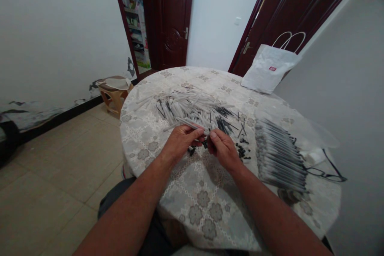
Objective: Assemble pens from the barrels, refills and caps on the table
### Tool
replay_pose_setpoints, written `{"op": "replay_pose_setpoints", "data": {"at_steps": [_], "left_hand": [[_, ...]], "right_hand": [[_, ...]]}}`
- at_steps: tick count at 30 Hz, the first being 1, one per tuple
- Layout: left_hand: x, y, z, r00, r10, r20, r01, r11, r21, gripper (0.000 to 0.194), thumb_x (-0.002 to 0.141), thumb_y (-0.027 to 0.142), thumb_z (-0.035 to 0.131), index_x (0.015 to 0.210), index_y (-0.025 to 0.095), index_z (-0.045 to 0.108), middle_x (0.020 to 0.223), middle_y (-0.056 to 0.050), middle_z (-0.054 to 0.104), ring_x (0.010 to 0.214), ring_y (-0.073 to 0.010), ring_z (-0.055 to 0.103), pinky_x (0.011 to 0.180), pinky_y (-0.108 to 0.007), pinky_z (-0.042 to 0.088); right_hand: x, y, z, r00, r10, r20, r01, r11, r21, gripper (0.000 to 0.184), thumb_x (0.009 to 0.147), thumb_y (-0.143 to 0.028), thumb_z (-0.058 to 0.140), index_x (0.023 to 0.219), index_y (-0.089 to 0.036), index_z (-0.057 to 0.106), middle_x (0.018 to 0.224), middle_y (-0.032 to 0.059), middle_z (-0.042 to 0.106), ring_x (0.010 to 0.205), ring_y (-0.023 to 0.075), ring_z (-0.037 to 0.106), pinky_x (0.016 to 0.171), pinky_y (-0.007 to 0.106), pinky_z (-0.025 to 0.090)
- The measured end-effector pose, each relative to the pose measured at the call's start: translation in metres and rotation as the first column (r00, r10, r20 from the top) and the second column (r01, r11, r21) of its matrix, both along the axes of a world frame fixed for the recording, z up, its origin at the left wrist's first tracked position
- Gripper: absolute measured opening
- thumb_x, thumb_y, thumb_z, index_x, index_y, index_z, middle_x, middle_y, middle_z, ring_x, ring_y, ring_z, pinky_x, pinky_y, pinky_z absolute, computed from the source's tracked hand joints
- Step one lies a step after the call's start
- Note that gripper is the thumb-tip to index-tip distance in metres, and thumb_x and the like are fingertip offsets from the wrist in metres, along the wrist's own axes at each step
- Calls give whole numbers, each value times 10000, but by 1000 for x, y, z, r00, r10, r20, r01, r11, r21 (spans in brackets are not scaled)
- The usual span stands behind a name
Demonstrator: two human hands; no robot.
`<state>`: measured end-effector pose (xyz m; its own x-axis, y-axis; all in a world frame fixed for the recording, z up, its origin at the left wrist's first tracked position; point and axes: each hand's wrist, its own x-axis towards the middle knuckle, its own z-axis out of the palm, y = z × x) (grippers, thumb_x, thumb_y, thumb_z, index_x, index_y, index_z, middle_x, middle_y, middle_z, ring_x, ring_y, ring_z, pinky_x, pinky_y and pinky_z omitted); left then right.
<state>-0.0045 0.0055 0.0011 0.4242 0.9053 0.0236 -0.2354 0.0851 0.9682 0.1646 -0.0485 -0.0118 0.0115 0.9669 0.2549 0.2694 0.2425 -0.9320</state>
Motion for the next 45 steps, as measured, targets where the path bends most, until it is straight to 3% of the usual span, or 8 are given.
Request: {"op": "replay_pose_setpoints", "data": {"at_steps": [6,10,14,19,26,31,37,45], "left_hand": [[-10,7,5,974,11,-225,38,976,215,382,874,524,691,876,155,789,745,-73,730,666,-169,663,646,-274,540],[-25,19,13,965,158,-210,-103,963,251,469,911,591,604,943,154,772,885,-117,767,709,-190,687,625,-285,546],[-41,30,13,857,364,-365,-171,869,465,263,894,423,673,977,193,769,871,-71,761,755,-192,685,647,-274,523],[-36,36,-8,706,451,-545,64,727,684,174,903,236,643,1026,224,765,996,-65,766,928,-219,694,885,-351,511],[-4,26,-24,578,446,-683,381,593,710,207,930,244,620,1105,206,725,1053,-106,731,1025,-254,661,914,-378,495],[16,8,-18,528,434,-730,513,522,681,213,919,273,645,1117,217,700,1050,-100,718,1034,-274,636,865,-368,491],[34,7,-27,472,456,-755,592,471,654,163,896,256,671,1054,219,685,1008,-95,707,1010,-289,620,829,-373,474],[38,12,-33,481,481,-733,558,477,679,231,912,150,569,1108,190,685,1027,-116,685,1013,-285,612,875,-392,485]], "right_hand": [[0,-3,7,963,-102,251,69,988,139,215,994,-410,553,1063,-233,655,848,14,680,722,169,594,658,276,436],[8,-1,12,908,-258,330,200,959,201,226,1014,-384,506,1015,-229,671,826,19,705,731,174,621,682,279,433],[20,4,13,895,-347,279,301,933,196,257,1016,-404,480,1015,-221,660,816,25,729,700,176,632,678,281,446],[31,6,21,903,-339,266,303,938,166,257,1009,-400,473,1107,-219,627,850,18,749,660,158,623,669,269,456],[47,5,46,891,-289,350,263,957,121,220,1003,-385,475,1065,-227,615,807,13,750,625,156,613,618,259,434],[52,-4,34,904,-299,307,265,953,148,213,1009,-389,477,1090,-226,587,831,14,745,630,150,607,627,257,446],[53,-14,6,916,-355,186,326,930,167,227,1013,-397,479,1136,-224,559,858,22,738,666,155,635,642,261,476],[59,-11,3,910,-346,228,316,936,158,223,1009,-389,489,1141,-226,565,846,17,739,700,161,657,642,255,471]]}}
